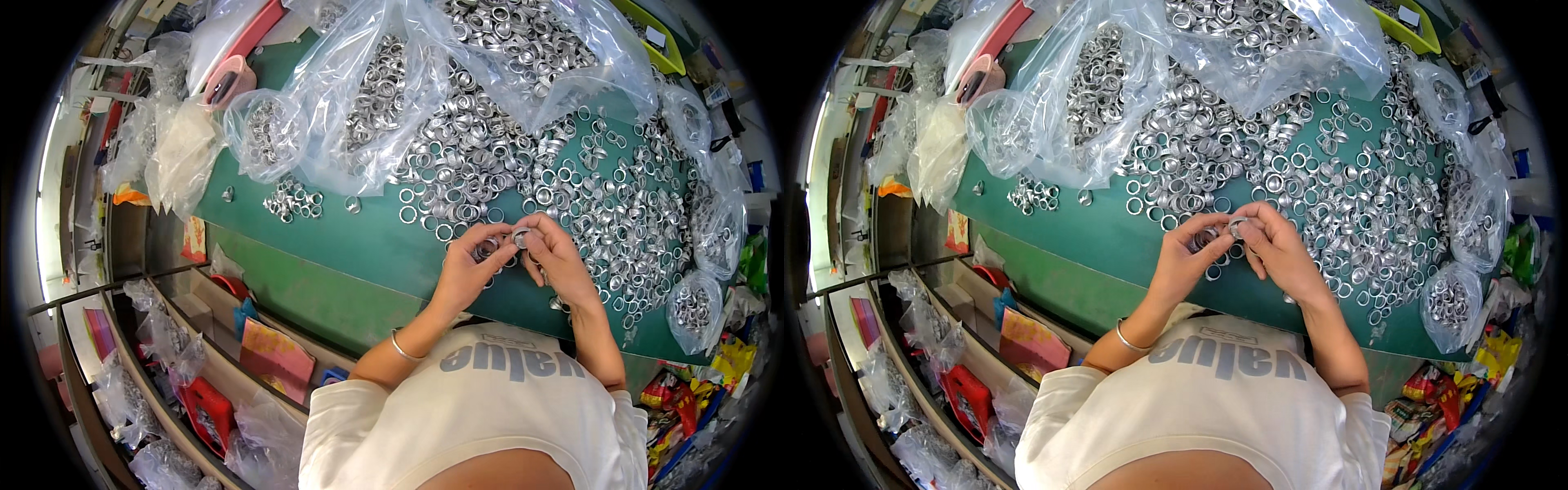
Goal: The person picks up metal rings from a large pile on a green table and moves them into smaller groups by hand.
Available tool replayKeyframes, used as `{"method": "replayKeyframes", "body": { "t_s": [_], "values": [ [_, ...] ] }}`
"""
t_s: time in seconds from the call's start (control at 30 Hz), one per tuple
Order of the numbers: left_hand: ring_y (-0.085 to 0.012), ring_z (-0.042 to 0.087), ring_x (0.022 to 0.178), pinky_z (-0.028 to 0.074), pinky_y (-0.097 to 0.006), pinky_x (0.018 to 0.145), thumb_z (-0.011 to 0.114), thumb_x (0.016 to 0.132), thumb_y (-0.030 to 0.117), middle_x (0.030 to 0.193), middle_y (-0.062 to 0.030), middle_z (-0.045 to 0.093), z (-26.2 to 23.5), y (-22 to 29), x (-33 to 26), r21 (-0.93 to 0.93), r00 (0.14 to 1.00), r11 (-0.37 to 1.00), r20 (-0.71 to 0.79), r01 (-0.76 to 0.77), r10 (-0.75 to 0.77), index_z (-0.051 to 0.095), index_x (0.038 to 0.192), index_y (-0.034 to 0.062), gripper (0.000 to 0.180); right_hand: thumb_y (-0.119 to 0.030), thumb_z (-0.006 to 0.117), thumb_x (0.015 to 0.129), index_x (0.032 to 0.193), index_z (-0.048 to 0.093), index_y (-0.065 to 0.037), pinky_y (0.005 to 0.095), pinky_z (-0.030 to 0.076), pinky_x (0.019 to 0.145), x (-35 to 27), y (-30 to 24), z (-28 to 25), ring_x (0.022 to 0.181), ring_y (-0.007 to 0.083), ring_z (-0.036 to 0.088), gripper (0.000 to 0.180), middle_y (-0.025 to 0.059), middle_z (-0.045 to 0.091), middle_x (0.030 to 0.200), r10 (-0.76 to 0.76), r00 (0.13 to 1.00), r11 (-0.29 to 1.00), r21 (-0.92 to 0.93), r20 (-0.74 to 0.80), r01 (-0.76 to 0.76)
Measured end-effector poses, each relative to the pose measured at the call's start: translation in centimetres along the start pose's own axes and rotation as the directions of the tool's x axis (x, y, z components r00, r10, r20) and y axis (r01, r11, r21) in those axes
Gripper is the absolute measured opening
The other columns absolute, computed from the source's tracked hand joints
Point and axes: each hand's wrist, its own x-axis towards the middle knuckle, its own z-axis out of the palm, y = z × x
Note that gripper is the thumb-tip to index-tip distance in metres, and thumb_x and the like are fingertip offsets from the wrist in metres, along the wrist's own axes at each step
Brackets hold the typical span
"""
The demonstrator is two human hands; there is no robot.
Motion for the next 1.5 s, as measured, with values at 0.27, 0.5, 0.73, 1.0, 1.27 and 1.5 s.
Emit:
{"method": "replayKeyframes", "body": {
  "t_s": [0.27,0.5,0.73,1.0,1.27,1.5],
  "values": [
    [-0.0046,0.049,0.072,0.039,-0.018,0.061,0.068,0.081,0.005,0.085,0.0006,0.055,0.1,0.5,-0.1,0.002,1.000,1.000,0.011,0.003,-0.003,0.066,0.100,0.0030,0.018,-0.012,0.054,0.093,0.098,0.050,-0.002,0.0189,0.028,0.038,-0.2,0.3,0.6,0.042,0.0029,0.039,0.011,-0.0008,0.052,0.067,-0.033,0.994,0.990,-0.138,-0.109,0.017],
    [-0.0059,0.053,0.075,0.042,-0.019,0.056,0.070,0.078,0.003,0.084,-0.0006,0.055,0.6,0.4,-0.5,0.112,0.998,0.993,-0.029,-0.046,0.049,0.063,0.102,0.0027,0.024,-0.017,0.047,0.097,0.094,0.048,-0.003,0.0195,0.028,0.038,-0.3,1.4,0.1,0.041,0.0034,0.039,0.015,-0.0014,0.048,0.061,-0.029,0.994,0.996,-0.084,-0.105,0.020],
    [-0.0169,0.056,0.071,0.047,-0.027,0.062,0.073,0.072,0.002,0.085,-0.0072,0.054,1.1,1.0,-0.4,0.394,0.960,0.881,0.008,-0.260,0.280,0.061,0.104,0.0042,0.034,-0.016,0.048,0.096,0.103,0.049,-0.002,0.0196,0.029,0.038,-0.7,0.7,0.9,0.041,0.0040,0.039,0.015,0.0011,0.053,0.067,-0.024,0.988,0.992,-0.126,-0.151,0.005],
    [-0.0126,0.058,0.072,0.047,-0.023,0.061,0.071,0.074,0.000,0.090,-0.0061,0.059,0.7,1.0,-0.4,0.384,0.970,0.894,0.021,-0.232,0.243,0.063,0.105,0.0047,0.032,-0.013,0.053,0.093,0.112,0.051,-0.003,0.0175,0.030,0.039,-0.7,0.6,0.4,0.048,0.0017,0.042,0.021,0.0017,0.059,0.083,0.018,0.997,0.993,-0.115,-0.077,-0.027],
    [-0.0143,0.060,0.076,0.048,-0.023,0.063,0.068,0.075,-0.004,0.096,-0.0080,0.061,1.1,0.7,-0.6,0.392,0.947,0.873,-0.018,-0.288,0.321,0.063,0.108,0.0038,0.034,-0.011,0.057,0.090,0.106,0.054,-0.003,0.0166,0.031,0.039,-0.7,0.9,0.0,0.049,0.0009,0.042,0.019,0.0015,0.057,0.085,0.004,0.991,0.989,-0.147,-0.137,-0.024],
    [-0.0097,0.054,0.071,0.043,-0.021,0.056,0.065,0.076,-0.008,0.101,-0.0077,0.058,0.1,0.9,0.6,0.550,0.839,0.752,-0.157,-0.363,0.520,0.061,0.109,0.0035,0.035,-0.022,0.048,0.096,0.110,0.048,-0.004,0.0189,0.026,0.036,-0.9,1.2,-1.8,0.045,0.0055,0.040,0.023,0.0061,0.057,0.088,-0.051,0.985,0.950,0.296,-0.165,0.099]
  ]
}}
